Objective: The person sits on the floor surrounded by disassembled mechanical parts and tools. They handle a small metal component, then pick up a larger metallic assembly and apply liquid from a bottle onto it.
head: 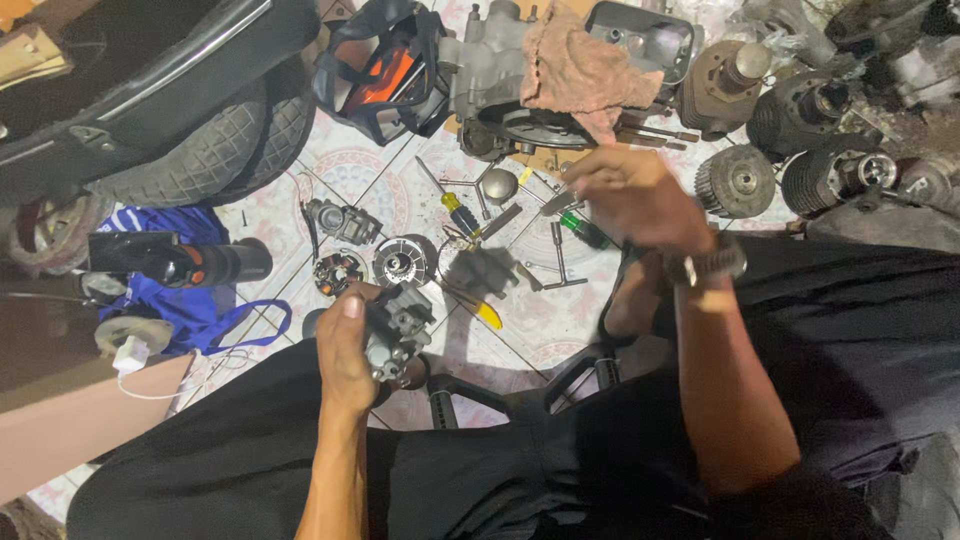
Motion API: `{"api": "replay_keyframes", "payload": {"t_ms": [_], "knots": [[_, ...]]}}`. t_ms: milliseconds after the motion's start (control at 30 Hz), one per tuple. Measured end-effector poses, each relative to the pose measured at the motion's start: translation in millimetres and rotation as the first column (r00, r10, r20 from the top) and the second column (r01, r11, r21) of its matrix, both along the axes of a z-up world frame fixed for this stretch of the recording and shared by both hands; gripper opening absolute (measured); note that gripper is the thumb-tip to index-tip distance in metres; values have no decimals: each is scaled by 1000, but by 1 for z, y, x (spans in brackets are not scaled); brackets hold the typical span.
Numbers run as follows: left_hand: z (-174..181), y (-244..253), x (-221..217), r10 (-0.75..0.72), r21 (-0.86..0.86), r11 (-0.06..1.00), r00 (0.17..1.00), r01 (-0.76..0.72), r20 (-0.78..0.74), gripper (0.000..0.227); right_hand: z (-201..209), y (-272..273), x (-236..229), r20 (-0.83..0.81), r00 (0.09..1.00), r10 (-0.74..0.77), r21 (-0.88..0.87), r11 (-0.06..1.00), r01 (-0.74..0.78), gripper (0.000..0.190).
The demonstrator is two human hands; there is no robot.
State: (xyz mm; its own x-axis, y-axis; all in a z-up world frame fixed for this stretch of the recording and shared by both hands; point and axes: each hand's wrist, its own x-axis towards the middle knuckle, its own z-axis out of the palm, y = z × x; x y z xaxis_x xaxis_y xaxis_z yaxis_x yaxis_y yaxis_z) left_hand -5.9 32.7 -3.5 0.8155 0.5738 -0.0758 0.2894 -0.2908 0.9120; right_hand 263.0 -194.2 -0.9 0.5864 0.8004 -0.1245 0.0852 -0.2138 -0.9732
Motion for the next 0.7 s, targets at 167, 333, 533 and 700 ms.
{"api": "replay_keyframes", "payload": {"t_ms": [167, 333, 533, 700], "knots": [[38, -10, 27, 0, -35, 999, 998, 2, 66, 52, -85, -19, 31, -65, 917, -394, -301, 884, 359, 17], [46, -16, 37, 0, -61, 998, 999, 3, 54, 52, -203, -80, 73, -229, 857, -462, -352, 860, 369, 20], [60, -27, 60, 1, -93, 996, 999, 4, 47, 58, -301, -100, 102, 29, 751, -660, -587, 597, 548, 20], [47, -20, 62, -72, -142, 988, 994, 59, -86, 63, -416, -103, 109, 383, 873, -302, -750, 451, 485, 37]]}}
